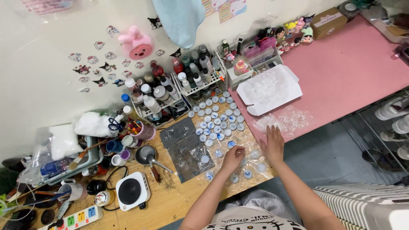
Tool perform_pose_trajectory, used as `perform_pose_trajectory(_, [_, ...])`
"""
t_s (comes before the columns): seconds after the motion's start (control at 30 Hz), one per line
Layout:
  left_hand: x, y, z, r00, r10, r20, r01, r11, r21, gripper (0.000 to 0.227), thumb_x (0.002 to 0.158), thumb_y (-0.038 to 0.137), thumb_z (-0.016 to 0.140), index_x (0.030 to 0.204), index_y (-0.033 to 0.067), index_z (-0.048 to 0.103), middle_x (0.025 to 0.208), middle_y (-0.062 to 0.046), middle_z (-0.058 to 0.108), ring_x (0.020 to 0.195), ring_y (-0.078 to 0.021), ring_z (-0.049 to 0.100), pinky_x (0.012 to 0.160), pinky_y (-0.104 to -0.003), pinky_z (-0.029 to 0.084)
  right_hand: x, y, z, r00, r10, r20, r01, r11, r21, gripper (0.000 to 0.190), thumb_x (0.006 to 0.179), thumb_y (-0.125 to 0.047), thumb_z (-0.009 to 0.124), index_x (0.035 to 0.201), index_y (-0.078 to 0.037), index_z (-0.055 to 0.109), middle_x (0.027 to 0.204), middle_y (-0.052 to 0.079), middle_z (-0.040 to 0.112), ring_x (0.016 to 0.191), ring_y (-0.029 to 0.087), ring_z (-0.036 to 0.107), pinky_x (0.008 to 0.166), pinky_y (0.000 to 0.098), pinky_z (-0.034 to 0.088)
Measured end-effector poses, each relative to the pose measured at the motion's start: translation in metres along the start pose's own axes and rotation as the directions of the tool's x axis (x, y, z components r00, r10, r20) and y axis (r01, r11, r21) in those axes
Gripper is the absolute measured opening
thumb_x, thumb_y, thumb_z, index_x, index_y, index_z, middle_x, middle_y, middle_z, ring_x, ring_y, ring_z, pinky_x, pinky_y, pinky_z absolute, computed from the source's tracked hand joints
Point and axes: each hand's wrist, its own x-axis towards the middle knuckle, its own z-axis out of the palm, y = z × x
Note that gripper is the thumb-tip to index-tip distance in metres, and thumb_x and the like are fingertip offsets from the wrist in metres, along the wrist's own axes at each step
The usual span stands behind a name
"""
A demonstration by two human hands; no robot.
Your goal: The person picks up clear plastic cups one at a time and places them in rows on the workbench among many small white candle cups, arranging the containers in a grid on the table.
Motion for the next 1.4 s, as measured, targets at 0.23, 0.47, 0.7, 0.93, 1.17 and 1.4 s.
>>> perform_pose_trajectory(0.23, [0.077,-0.039,0.073,0.994,0.049,0.102,-0.042,0.997,-0.066,0.025,0.094,0.009,0.066,0.117,0.0000,0.067,0.105,-0.011,0.075,0.095,-0.0184,0.073,0.086,-0.030,0.058,-0.024,0.050,0.033,0.969,0.102,0.224,-0.075,0.989,-0.127,0.045,0.093,-0.019,0.068,0.137,-0.014,0.063,0.127,0.006,0.066,0.132,0.028,0.056,0.119,0.0570,0.032])
perform_pose_trajectory(0.47, [0.064,0.048,0.077,0.966,0.240,0.097,-0.257,0.833,0.491,0.049,0.092,0.017,0.064,0.139,0.0064,0.055,0.137,-0.015,0.060,0.128,-0.0305,0.056,0.105,-0.044,0.047,-0.020,0.063,0.016,0.946,0.281,-0.159,-0.295,0.953,-0.068,0.062,0.078,-0.029,0.083,0.129,-0.001,0.062,0.134,0.023,0.056,0.128,0.036,0.047,0.108,0.0529,0.034])
perform_pose_trajectory(0.7, [0.087,0.016,0.091,0.920,0.098,0.378,-0.390,0.277,0.878,0.070,0.098,0.045,0.051,0.160,0.0195,0.030,0.169,-0.008,0.023,0.155,-0.0274,0.019,0.118,-0.067,0.010,-0.058,0.184,0.070,0.336,0.892,0.303,-0.877,0.179,0.447,0.042,0.085,-0.021,0.092,0.103,0.010,0.069,0.092,0.017,0.071,0.081,0.025,0.062,0.065,0.0370,0.052])
perform_pose_trajectory(0.93, [0.090,0.023,0.094,0.937,0.056,0.345,-0.346,0.290,0.892,0.068,0.099,0.046,0.051,0.159,0.0197,0.032,0.169,-0.007,0.023,0.155,-0.0256,0.020,0.119,-0.068,0.012,-0.019,0.226,-0.004,0.391,0.878,0.278,-0.706,0.092,0.702,0.018,0.094,-0.010,0.076,0.100,-0.001,0.061,0.096,0.009,0.070,0.082,0.019,0.071,0.069,0.0342,0.063])
perform_pose_trajectory(1.17, [0.091,0.072,0.091,0.967,0.203,0.156,-0.252,0.639,0.727,0.049,0.099,0.040,0.059,0.142,0.0167,0.054,0.152,-0.009,0.049,0.144,-0.0278,0.040,0.115,-0.062,0.028,0.037,0.154,-0.093,0.632,0.667,0.394,-0.515,-0.018,0.857,0.015,0.099,-0.006,0.066,0.110,0.000,0.057,0.107,0.013,0.070,0.097,0.022,0.072,0.089,0.0411,0.064])
perform_pose_trajectory(1.4, [0.076,0.138,0.062,0.792,-0.239,0.562,0.604,0.445,-0.661,0.046,0.100,0.045,0.054,0.132,0.0131,0.051,0.128,-0.011,0.067,0.112,-0.0254,0.069,0.090,-0.041,0.060,0.031,0.069,-0.080,0.743,0.348,0.572,-0.483,-0.312,0.818,0.028,0.098,-0.004,0.065,0.126,-0.005,0.060,0.113,0.009,0.072,0.103,0.021,0.070,0.092,0.0405,0.058])
